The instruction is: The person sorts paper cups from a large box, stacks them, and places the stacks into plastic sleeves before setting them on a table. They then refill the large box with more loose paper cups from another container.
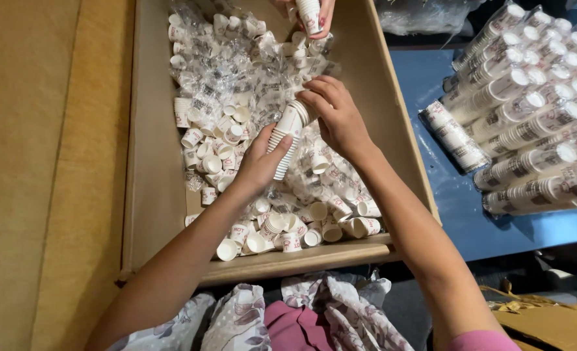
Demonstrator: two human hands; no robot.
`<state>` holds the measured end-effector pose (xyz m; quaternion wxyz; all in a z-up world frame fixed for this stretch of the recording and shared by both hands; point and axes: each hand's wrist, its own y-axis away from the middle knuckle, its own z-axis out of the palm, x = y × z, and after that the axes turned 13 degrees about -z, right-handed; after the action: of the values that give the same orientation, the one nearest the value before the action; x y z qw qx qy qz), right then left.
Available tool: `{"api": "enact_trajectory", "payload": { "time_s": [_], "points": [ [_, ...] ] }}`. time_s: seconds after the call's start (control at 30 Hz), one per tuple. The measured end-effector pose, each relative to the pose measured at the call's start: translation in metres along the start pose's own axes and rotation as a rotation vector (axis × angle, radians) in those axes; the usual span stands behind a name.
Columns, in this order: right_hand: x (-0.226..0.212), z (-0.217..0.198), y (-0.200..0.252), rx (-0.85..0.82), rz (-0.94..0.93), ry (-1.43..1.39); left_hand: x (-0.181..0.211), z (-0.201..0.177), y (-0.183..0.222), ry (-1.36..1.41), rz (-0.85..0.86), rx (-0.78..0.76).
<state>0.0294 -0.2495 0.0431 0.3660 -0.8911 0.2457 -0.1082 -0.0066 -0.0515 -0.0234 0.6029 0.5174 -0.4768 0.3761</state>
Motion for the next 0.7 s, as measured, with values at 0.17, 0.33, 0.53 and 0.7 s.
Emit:
{"api": "enact_trajectory", "payload": {
  "time_s": [0.17,0.33,0.53,0.7],
  "points": [
    [-0.011,0.015,0.004,-0.072,-0.176,0.031,-0.014,-0.003,-0.005,-0.131,-0.144,-0.068],
    [-0.005,0.033,0.011,0.308,0.029,-0.132,-0.017,-0.001,-0.012,-0.272,0.167,-0.135],
    [0.038,0.082,0.097,-0.801,0.638,-0.061,-0.012,0.003,-0.011,0.025,0.151,-0.142],
    [0.056,0.115,0.144,-1.216,0.763,-0.371,-0.018,0.011,-0.004,0.000,0.140,-0.153]
  ]
}}
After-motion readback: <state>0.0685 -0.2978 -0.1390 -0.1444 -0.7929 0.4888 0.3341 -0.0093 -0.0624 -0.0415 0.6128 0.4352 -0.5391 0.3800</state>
